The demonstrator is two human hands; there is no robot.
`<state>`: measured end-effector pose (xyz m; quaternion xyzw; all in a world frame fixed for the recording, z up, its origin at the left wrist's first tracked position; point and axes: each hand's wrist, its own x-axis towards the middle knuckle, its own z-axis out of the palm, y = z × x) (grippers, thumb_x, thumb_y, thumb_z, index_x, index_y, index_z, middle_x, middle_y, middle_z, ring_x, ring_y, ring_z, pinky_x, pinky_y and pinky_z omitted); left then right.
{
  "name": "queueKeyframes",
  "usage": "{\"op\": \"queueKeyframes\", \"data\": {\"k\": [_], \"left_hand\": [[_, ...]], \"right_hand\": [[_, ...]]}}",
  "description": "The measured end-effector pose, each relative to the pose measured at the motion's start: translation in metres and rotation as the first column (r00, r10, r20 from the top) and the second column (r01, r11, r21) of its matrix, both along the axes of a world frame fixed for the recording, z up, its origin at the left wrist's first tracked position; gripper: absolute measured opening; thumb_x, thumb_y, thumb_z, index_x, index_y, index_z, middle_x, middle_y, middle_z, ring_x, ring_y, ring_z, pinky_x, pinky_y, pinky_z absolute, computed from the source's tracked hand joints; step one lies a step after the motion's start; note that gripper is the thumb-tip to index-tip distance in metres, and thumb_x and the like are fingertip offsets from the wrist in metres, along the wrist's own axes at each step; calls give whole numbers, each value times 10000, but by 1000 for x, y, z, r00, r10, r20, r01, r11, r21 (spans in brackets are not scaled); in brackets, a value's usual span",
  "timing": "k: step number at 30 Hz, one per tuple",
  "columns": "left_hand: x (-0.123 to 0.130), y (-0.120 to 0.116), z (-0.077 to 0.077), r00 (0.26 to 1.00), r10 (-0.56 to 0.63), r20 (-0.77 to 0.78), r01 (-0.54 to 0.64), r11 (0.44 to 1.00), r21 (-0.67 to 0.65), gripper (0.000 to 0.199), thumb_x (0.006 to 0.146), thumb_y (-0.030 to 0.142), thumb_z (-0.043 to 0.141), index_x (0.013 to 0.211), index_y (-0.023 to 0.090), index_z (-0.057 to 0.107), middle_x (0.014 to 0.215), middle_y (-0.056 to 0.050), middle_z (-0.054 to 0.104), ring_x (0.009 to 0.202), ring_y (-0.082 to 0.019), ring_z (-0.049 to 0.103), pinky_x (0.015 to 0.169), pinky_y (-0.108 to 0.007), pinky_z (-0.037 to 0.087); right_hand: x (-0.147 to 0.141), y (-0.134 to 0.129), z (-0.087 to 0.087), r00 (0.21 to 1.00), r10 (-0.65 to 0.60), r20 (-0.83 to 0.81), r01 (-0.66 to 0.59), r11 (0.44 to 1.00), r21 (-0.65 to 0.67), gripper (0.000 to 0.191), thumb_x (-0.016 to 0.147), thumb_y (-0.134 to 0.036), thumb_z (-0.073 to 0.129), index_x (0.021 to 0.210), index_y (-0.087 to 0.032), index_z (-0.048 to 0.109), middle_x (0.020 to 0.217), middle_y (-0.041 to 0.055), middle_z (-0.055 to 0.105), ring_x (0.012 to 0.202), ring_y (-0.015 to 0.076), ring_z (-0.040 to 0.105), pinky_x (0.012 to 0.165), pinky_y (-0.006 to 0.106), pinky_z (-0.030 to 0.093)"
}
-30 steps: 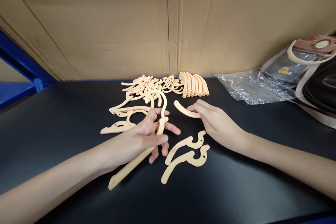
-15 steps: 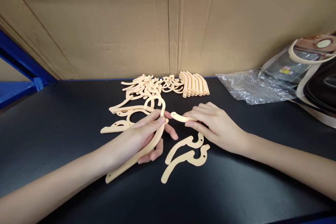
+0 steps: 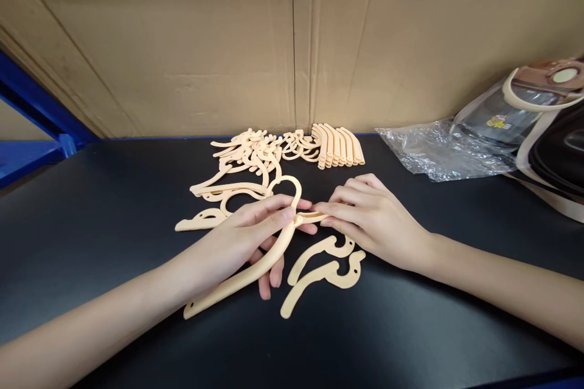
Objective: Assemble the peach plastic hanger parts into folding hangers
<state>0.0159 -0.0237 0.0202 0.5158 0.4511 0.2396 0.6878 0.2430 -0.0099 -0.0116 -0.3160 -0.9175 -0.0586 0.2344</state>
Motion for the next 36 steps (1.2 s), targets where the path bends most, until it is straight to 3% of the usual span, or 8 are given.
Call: {"op": "queueKeyframes", "data": {"k": [3, 9, 21, 30, 36], "left_hand": [[1, -1, 0, 1000, -16, -8, 16, 1000, 16, 207, 988, 316, 499, 1129, 198, 593, 642, 39, 608, 415, -95, 592, 344, -151, 509], [2, -3, -3, 999, 19, 30, -20, 999, 37, 210, 901, 398, 635, 918, 200, 569, 772, 35, 612, 558, -138, 679, 369, -174, 544], [1, -6, -7, 997, 75, 26, -77, 994, 75, 191, 892, 371, 631, 901, 196, 555, 686, 43, 602, 538, -138, 677, 402, -177, 555], [0, -2, -8, 997, 40, 64, -43, 998, 49, 185, 895, 364, 638, 921, 199, 558, 720, 32, 616, 561, -137, 675, 402, -186, 566], [-1, -1, -5, 1000, 21, -6, -19, 985, 170, 193, 896, 364, 629, 876, 192, 545, 686, 39, 603, 536, -110, 643, 431, -176, 572]], "right_hand": [[0, 0, 1, 1000, 8, -6, -8, 999, 39, 217, 989, -241, 504, 1023, -182, 710, 824, 28, 666, 778, 169, 546, 802, 342, 345], [0, 0, 1, 1000, 2, -18, -1, 998, 68, 209, 988, -228, 508, 1033, -185, 707, 830, 26, 683, 793, 166, 563, 830, 345, 355], [1, -2, 1, 998, 21, -58, -19, 999, 38, 185, 957, -214, 545, 992, -166, 720, 820, 16, 669, 776, 160, 557, 851, 357, 351], [0, -2, 0, 997, 56, -46, -50, 990, 132, 195, 974, -239, 532, 1000, -167, 711, 832, 24, 694, 770, 160, 554, 857, 355, 364], [-1, -4, 2, 998, 51, -31, -47, 989, 138, 216, 986, -239, 502, 971, -158, 702, 818, 25, 697, 772, 156, 560, 864, 357, 361]]}}
